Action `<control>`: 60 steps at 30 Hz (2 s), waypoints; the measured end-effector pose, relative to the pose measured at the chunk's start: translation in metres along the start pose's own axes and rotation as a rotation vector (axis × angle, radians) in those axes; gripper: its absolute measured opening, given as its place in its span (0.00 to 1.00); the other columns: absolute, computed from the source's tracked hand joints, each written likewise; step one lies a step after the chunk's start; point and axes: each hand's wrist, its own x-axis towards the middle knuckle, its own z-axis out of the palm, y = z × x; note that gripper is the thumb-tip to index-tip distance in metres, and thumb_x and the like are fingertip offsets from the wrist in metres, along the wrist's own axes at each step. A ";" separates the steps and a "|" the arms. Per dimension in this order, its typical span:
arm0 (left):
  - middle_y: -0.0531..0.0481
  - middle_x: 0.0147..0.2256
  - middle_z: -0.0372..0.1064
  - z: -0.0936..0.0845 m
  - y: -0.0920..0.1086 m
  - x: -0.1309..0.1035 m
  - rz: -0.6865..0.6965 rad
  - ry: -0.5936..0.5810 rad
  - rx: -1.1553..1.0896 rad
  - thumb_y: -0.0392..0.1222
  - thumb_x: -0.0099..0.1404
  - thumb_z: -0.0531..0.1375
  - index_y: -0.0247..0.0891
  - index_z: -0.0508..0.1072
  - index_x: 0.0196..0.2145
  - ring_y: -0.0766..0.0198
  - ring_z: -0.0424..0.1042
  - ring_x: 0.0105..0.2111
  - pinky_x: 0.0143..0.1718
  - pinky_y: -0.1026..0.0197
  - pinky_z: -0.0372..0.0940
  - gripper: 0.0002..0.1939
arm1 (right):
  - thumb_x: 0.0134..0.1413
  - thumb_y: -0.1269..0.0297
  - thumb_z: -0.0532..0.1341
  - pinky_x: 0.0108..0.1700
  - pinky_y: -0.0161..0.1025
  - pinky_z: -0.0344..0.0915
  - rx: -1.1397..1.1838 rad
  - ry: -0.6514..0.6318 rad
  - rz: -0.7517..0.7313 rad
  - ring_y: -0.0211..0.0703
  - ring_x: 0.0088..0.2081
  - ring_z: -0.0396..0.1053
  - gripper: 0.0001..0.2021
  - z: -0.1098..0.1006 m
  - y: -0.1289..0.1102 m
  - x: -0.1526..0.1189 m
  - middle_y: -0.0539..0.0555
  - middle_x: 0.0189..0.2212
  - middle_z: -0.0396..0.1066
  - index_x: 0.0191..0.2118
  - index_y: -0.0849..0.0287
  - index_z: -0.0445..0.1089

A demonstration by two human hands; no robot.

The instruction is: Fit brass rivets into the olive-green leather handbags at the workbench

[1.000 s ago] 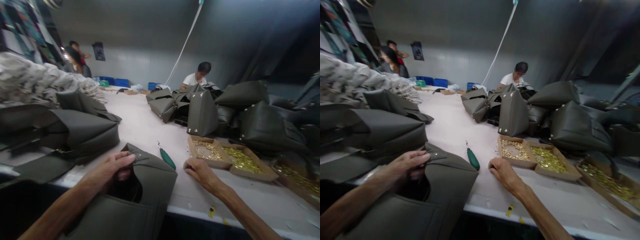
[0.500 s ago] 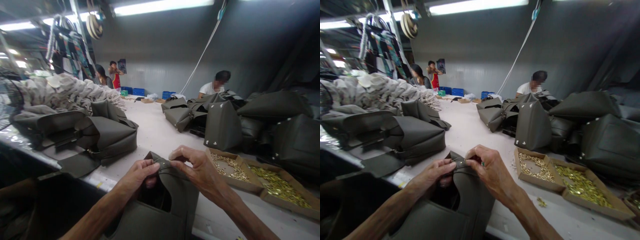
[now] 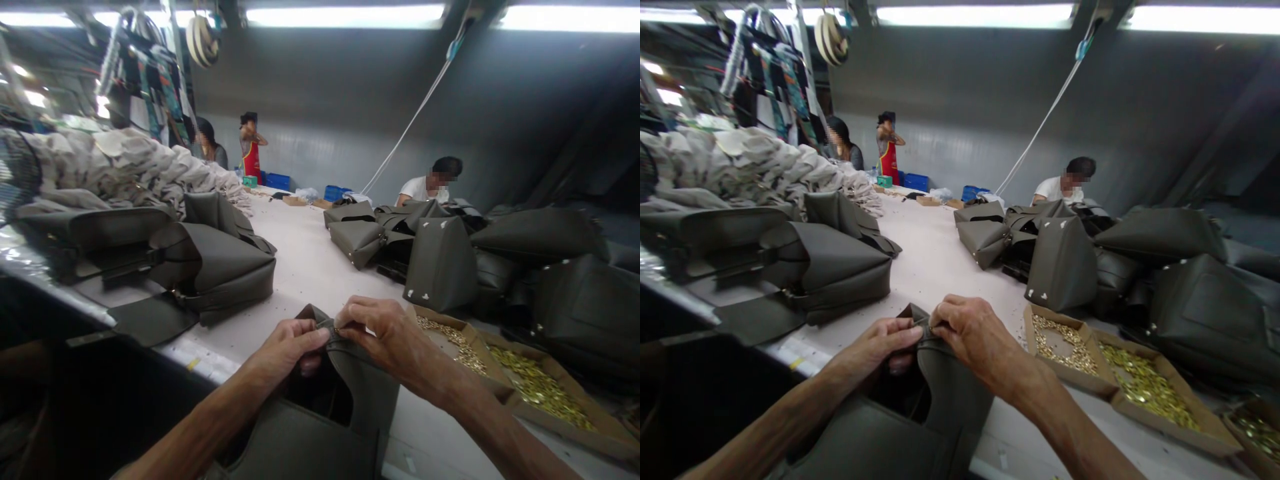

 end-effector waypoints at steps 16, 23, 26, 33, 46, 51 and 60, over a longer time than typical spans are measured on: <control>0.59 0.18 0.54 0.004 0.001 -0.003 0.003 -0.002 0.025 0.56 0.48 0.67 0.33 0.64 0.25 0.77 0.49 0.15 0.17 0.68 0.41 0.23 | 0.51 0.71 0.63 0.33 0.32 0.59 0.376 -0.171 0.085 0.35 0.29 0.63 0.02 -0.010 0.013 0.009 0.49 0.27 0.67 0.29 0.62 0.71; 0.60 0.15 0.52 0.005 -0.001 -0.002 0.015 0.027 0.017 0.55 0.48 0.66 0.34 0.63 0.23 0.76 0.48 0.15 0.17 0.67 0.42 0.22 | 0.47 0.62 0.65 0.26 0.32 0.52 0.655 -0.008 0.367 0.33 0.23 0.56 0.09 0.012 0.016 0.003 0.46 0.20 0.62 0.26 0.63 0.67; 0.60 0.15 0.52 0.004 -0.002 -0.001 0.003 0.023 -0.007 0.55 0.48 0.66 0.33 0.65 0.25 0.76 0.48 0.15 0.18 0.67 0.41 0.22 | 0.47 0.61 0.64 0.27 0.33 0.53 0.697 0.058 0.348 0.33 0.25 0.57 0.10 0.019 0.012 0.000 0.47 0.22 0.63 0.28 0.63 0.68; 0.59 0.14 0.52 0.002 -0.002 -0.004 -0.003 0.049 0.000 0.57 0.48 0.66 0.35 0.62 0.22 0.75 0.49 0.15 0.19 0.66 0.42 0.23 | 0.42 0.56 0.68 0.25 0.33 0.53 0.640 0.328 0.469 0.33 0.23 0.55 0.17 0.041 0.002 0.001 0.45 0.18 0.59 0.21 0.61 0.61; 0.59 0.16 0.52 0.005 0.000 -0.008 0.011 0.066 -0.033 0.55 0.47 0.67 0.33 0.64 0.25 0.76 0.48 0.15 0.18 0.67 0.41 0.23 | 0.52 0.62 0.63 0.34 0.35 0.58 0.639 0.164 0.205 0.36 0.29 0.62 0.08 0.024 0.011 -0.006 0.49 0.25 0.67 0.27 0.61 0.71; 0.59 0.15 0.53 0.004 -0.002 -0.007 0.027 0.063 -0.029 0.56 0.49 0.66 0.34 0.63 0.23 0.75 0.48 0.15 0.18 0.67 0.42 0.23 | 0.48 0.58 0.66 0.28 0.33 0.54 0.636 0.187 0.329 0.34 0.25 0.57 0.13 0.029 0.008 0.001 0.46 0.20 0.62 0.24 0.61 0.66; 0.59 0.14 0.52 0.006 -0.001 -0.006 0.009 0.089 -0.004 0.58 0.47 0.66 0.35 0.62 0.23 0.74 0.49 0.15 0.19 0.66 0.43 0.24 | 0.45 0.57 0.67 0.28 0.33 0.54 0.597 0.227 0.334 0.34 0.24 0.57 0.15 0.031 0.007 0.004 0.47 0.19 0.62 0.21 0.61 0.64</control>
